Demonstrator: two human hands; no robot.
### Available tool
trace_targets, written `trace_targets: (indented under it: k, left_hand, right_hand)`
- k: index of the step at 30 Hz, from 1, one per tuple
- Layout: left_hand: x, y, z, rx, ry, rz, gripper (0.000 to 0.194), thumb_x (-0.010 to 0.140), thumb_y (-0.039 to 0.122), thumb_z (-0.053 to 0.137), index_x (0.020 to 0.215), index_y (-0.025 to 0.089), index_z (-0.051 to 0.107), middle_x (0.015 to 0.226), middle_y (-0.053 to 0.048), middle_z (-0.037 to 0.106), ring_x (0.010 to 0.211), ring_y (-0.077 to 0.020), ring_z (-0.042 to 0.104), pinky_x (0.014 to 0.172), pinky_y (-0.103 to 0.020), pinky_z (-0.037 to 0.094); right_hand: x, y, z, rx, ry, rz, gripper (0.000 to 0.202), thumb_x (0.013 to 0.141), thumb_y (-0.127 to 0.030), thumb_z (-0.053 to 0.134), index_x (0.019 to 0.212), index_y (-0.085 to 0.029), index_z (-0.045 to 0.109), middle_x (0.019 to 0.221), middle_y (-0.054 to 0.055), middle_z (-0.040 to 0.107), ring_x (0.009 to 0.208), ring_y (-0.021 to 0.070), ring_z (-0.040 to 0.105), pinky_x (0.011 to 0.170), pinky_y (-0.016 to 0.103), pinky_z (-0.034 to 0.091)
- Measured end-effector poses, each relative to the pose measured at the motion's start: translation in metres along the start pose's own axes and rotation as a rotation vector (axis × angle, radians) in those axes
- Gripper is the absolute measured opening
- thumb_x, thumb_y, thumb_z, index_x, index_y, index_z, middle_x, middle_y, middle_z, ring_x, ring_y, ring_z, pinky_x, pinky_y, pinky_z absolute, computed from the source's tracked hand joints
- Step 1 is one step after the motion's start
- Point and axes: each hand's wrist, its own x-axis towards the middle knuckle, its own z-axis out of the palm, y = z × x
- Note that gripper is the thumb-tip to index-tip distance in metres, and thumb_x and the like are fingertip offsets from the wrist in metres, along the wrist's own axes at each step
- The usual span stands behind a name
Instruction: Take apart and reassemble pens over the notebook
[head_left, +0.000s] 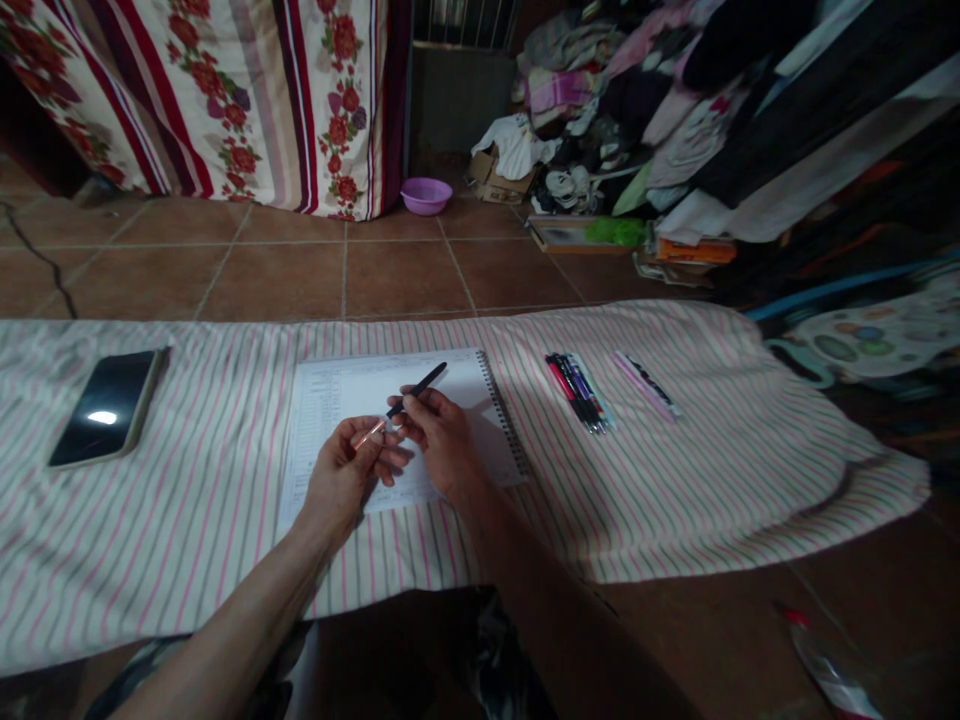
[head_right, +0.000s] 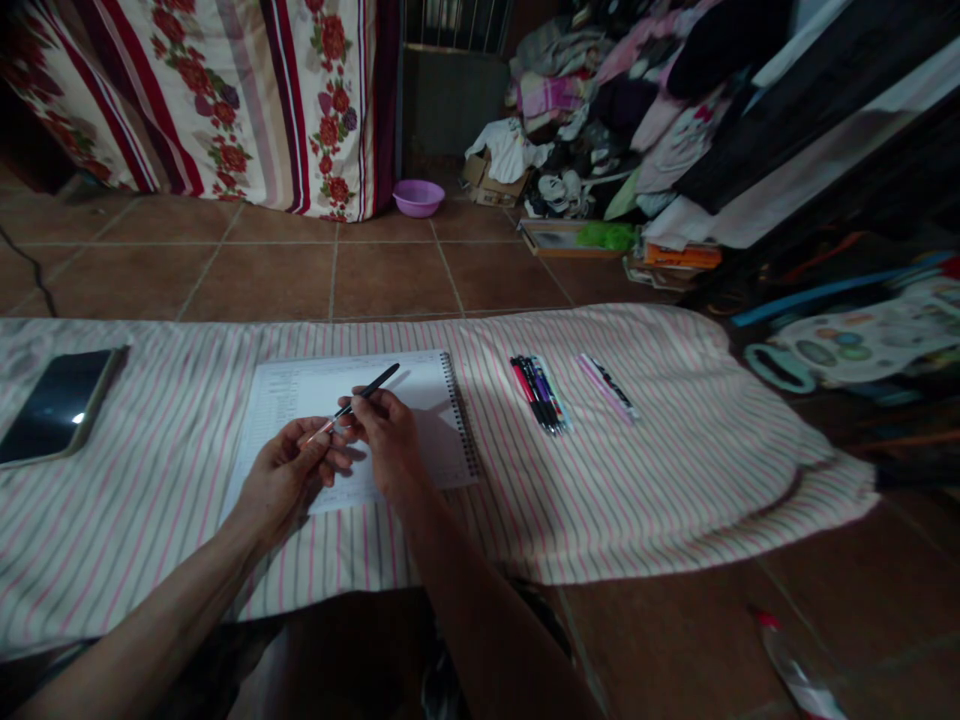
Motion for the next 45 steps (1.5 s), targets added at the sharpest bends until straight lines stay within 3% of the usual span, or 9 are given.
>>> trace_targets:
  k: [21, 30, 35, 40, 45]
  left_hand:
    - [0.0037, -0.0045, -0.0061, 0.048, -0.050, -0.062, 0.028, 0.069, 0.029, 0.068, 0.088, 0.012, 0.055, 0.074, -0.006, 0.067, 0.059, -0.0147, 0.063, 0.047, -0.022, 0.044]
    - [0.0003, 0.0007, -0.0031, 0.052, -0.086, -0.126, 0.025, 0.073, 0.033, 0.064, 0.082, 0.011, 0.057, 0.070, -0.005, 0.063, 0.056, -0.0125, 0.060, 0.040, -0.018, 0.039]
    - [0.0005, 0.0015, -0.0037, -0.021, -0.125, -0.191, 0.024, 0.073, 0.032, 0.064, 0.080, 0.010, 0.059, 0.068, -0.006, 0.062, 0.052, -0.0105, 0.057, 0.037, -0.016, 0.036]
    - [0.0006, 0.0026, -0.0031, -0.048, -0.134, -0.213, 0.023, 0.074, 0.031, 0.064, 0.079, 0.009, 0.061, 0.066, -0.006, 0.062, 0.051, -0.0094, 0.056, 0.036, -0.015, 0.035]
    - [-0.0004, 0.0046, -0.0022, -0.054, -0.110, -0.199, 0.022, 0.071, 0.030, 0.067, 0.075, 0.009, 0.061, 0.065, -0.004, 0.061, 0.049, -0.0076, 0.054, 0.036, -0.015, 0.034]
  right_hand:
    - [-0.0035, -0.0047, 0.0019, -0.065, -0.021, -0.040, 0.024, 0.066, -0.028, 0.066, 0.086, -0.017, 0.058, 0.082, 0.003, 0.066, 0.055, 0.0086, 0.058, 0.047, 0.020, 0.046]
    - [-0.0010, -0.0024, 0.0026, -0.112, -0.010, -0.045, 0.024, 0.068, -0.029, 0.064, 0.088, -0.016, 0.059, 0.081, 0.003, 0.066, 0.051, 0.0056, 0.053, 0.047, 0.019, 0.041]
    - [-0.0003, -0.0028, 0.0042, -0.212, 0.033, -0.083, 0.023, 0.067, -0.029, 0.063, 0.084, -0.016, 0.059, 0.072, 0.001, 0.064, 0.047, 0.0050, 0.049, 0.045, 0.018, 0.040]
    - [0.0031, 0.0013, 0.0024, -0.308, 0.051, -0.113, 0.021, 0.066, -0.034, 0.065, 0.075, -0.016, 0.058, 0.051, -0.004, 0.054, 0.044, 0.0069, 0.047, 0.045, 0.019, 0.040]
    - [0.0051, 0.0046, 0.0033, -0.324, 0.052, -0.102, 0.022, 0.066, -0.036, 0.065, 0.072, -0.016, 0.056, 0.049, -0.005, 0.052, 0.042, 0.0070, 0.047, 0.043, 0.019, 0.039]
